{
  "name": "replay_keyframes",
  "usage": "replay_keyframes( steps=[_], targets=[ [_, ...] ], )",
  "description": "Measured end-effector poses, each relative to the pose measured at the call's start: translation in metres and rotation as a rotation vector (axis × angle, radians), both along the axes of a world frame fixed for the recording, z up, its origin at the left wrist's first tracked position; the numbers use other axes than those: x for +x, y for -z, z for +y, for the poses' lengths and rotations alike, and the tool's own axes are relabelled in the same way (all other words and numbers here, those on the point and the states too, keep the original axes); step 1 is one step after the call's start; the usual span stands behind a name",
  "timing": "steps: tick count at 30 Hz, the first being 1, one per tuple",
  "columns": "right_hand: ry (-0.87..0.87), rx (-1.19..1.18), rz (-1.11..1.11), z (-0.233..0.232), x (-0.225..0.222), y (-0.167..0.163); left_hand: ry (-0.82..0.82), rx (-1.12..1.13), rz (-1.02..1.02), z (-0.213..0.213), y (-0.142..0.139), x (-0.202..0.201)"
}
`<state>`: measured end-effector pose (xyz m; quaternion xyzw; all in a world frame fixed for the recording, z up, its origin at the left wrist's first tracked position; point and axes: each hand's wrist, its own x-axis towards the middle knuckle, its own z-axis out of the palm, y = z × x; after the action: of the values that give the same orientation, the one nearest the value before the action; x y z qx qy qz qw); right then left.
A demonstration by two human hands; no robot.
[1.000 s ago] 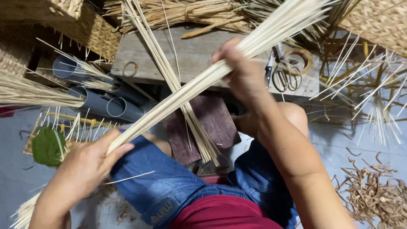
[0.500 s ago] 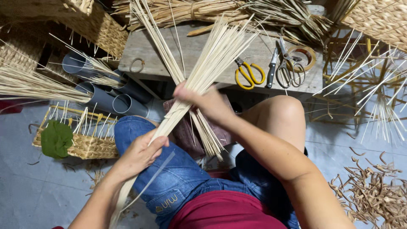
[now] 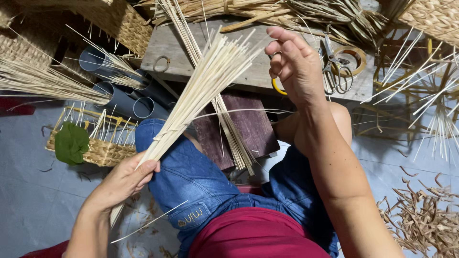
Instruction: The person sits and sorts through a bundle of thin bamboo sticks, pulling out individual sticks and aligning them into a neat bundle on their lap. They then tie the aligned bundle with a thin strip and use scissors to trim the ends of the sticks.
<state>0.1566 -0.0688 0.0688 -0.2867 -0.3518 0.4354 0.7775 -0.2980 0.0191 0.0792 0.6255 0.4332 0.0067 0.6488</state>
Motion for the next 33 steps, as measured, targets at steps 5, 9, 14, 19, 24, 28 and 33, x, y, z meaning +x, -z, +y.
replay_keyframes(
  steps=[5,9,14,19,24,28,33],
  targets=[
    [0.057,-0.046,-0.036,0.009,-0.001,0.017,0.05,0.006,-0.03,-0.004,0.013,0.004],
    [0.146,-0.032,-0.09,0.014,0.02,0.032,0.028,0.022,-0.024,0.006,0.033,-0.011],
    [0.363,-0.055,0.007,0.007,0.105,0.044,-0.251,0.06,0.023,0.052,0.044,-0.082],
    [0.617,-0.115,0.028,-0.022,0.202,0.085,-0.512,0.19,0.198,0.083,0.052,-0.159],
    [0.69,-0.03,0.215,-0.051,0.266,0.124,-0.704,0.222,0.131,0.079,0.05,-0.18],
    [0.711,-0.061,0.437,-0.055,0.28,0.124,-0.698,0.162,-0.06,0.065,0.035,-0.142],
    [0.648,0.147,0.178,-0.069,0.217,0.09,-0.588,-0.009,-0.432,0.052,0.014,-0.074]
  ],
)
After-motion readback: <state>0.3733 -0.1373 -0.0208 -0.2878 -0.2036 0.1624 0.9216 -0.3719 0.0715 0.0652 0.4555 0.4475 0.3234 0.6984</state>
